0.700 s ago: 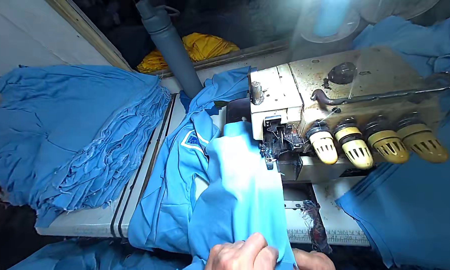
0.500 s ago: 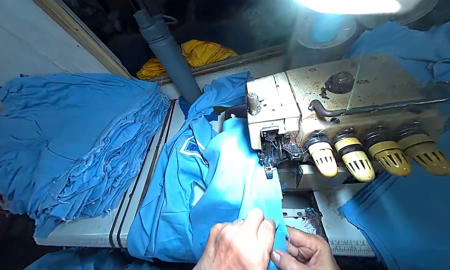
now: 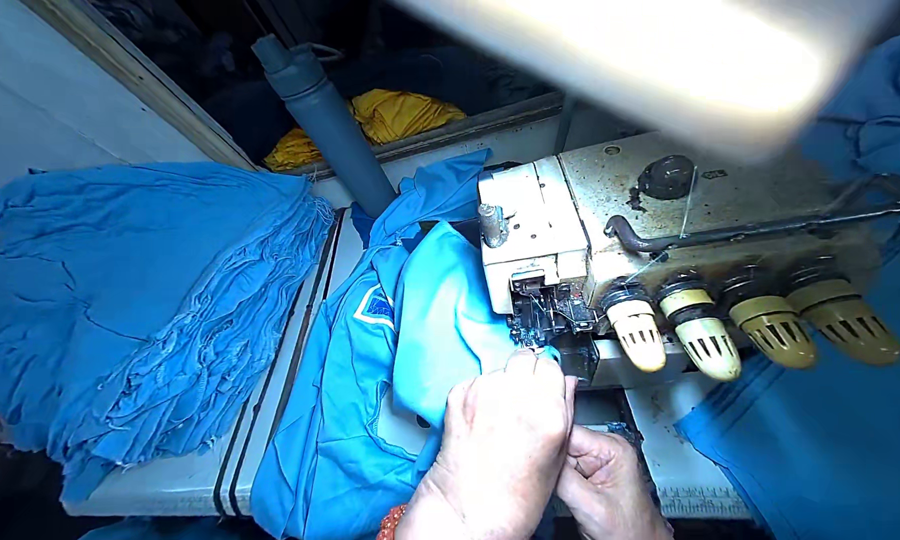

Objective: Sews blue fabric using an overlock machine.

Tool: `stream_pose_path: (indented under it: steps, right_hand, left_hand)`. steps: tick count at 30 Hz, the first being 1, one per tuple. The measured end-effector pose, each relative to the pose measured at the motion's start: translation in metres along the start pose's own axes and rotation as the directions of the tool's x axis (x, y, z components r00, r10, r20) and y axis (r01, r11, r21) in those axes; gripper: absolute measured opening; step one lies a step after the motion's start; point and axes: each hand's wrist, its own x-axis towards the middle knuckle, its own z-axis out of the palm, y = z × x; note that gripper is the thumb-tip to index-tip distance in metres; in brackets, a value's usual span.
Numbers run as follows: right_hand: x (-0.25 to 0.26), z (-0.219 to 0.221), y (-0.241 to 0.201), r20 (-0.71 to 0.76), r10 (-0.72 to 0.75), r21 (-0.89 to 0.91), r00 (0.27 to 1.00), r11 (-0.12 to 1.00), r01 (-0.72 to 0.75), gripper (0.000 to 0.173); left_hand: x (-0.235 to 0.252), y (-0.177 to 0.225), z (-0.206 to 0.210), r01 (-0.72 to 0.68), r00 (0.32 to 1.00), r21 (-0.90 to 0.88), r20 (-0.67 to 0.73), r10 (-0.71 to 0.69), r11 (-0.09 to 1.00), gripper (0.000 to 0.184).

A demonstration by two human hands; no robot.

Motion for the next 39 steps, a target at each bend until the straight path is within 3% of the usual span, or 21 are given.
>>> stream_pose_path:
  steps: [4, 7, 8, 10, 11, 12, 13, 15, 17, 20, 22, 25, 27, 30, 34, 39]
  right_hand:
    - [0.002, 0.000, 0.004, 0.009, -0.036, 0.013, 0.999, 0.999, 0.036, 0.015]
    - [0.003, 0.000, 0.005, 0.012, -0.001, 0.030, 1.000, 1.000, 0.001, 0.014]
    - [0.003, 0.001, 0.007, 0.007, -0.007, 0.035, 1.000, 0.999, 0.007, 0.014]
    - [0.004, 0.002, 0.010, -0.004, -0.016, 0.038, 1.000, 0.999, 0.016, 0.016]
    - [0.004, 0.002, 0.011, -0.004, -0.020, 0.039, 1.000, 0.999, 0.020, 0.017]
    - [0.005, 0.002, 0.011, -0.005, -0.023, 0.036, 1.000, 0.999, 0.023, 0.017]
    - [0.006, 0.002, 0.012, -0.004, -0.027, 0.027, 1.000, 0.999, 0.027, 0.017]
    - [0.006, -0.001, 0.011, 0.016, -0.045, 0.000, 0.999, 0.999, 0.045, 0.018]
    - [0.002, -0.010, 0.007, 0.098, -0.105, -0.015, 0.990, 0.994, 0.107, 0.018]
    - [-0.016, -0.021, -0.005, 0.280, -0.183, -0.033, 0.942, 0.979, 0.200, 0.017]
    - [-0.035, -0.025, -0.012, 0.405, -0.129, -0.024, 0.905, 0.988, 0.151, 0.015]
    - [-0.062, -0.033, 0.007, 0.477, 0.004, -0.051, 0.879, 0.998, 0.023, 0.013]
    - [-0.078, -0.037, 0.023, 0.347, 0.120, -0.131, 0.930, 0.988, -0.079, 0.013]
    - [-0.083, -0.038, 0.026, 0.053, 0.200, -0.223, 0.978, 0.958, -0.183, 0.031]
    - [-0.061, -0.035, 0.020, -0.059, 0.025, -0.227, 0.998, 0.973, -0.038, 0.038]
    - [-0.025, -0.025, 0.028, 0.007, -0.102, -0.056, 0.995, 0.993, 0.102, 0.039]
  left_hand:
    - [-0.024, -0.010, -0.026, -0.020, 0.995, -0.168, 0.093, 0.036, 0.986, 0.024]
    - [-0.058, -0.023, -0.069, 0.183, 0.955, -0.225, 0.271, -0.119, 0.957, 0.035]
    - [-0.072, -0.031, -0.077, 0.280, 0.911, -0.172, 0.359, -0.205, 0.945, 0.044]
    - [-0.105, -0.048, -0.079, 0.498, 0.723, -0.051, 0.576, -0.382, 0.866, 0.061]
    - [-0.126, -0.055, -0.071, 0.585, 0.619, 0.001, 0.646, -0.447, 0.811, 0.062]
    - [-0.149, -0.060, -0.060, 0.627, 0.568, 0.032, 0.666, -0.484, 0.779, 0.055]
    - [-0.174, -0.064, -0.049, 0.629, 0.591, 0.033, 0.629, -0.505, 0.777, 0.042]
    - [-0.204, -0.069, -0.039, 0.632, 0.700, -0.042, 0.461, -0.546, 0.774, 0.021]
    - [-0.206, -0.082, -0.050, 0.626, 0.773, -0.115, 0.219, -0.595, 0.771, 0.019]
    - [-0.182, -0.123, -0.094, 0.586, 0.799, -0.058, -0.129, -0.588, 0.808, 0.023]
    - [-0.170, -0.160, -0.113, 0.552, 0.806, 0.033, -0.277, -0.523, 0.833, 0.024]
    - [-0.154, -0.193, -0.118, 0.599, 0.793, 0.063, -0.180, -0.582, 0.798, 0.023]
    - [-0.138, -0.183, -0.109, 0.650, 0.758, 0.004, -0.077, -0.647, 0.760, 0.022]
    - [-0.114, -0.124, -0.077, 0.471, 0.869, -0.164, -0.082, -0.488, 0.867, 0.023]
    - [-0.103, -0.028, -0.031, 0.225, 0.946, -0.440, -0.114, -0.303, 0.869, 0.022]
    - [-0.114, -0.008, 0.035, 0.200, 0.917, -0.095, -0.331, -0.220, 0.975, 0.024]
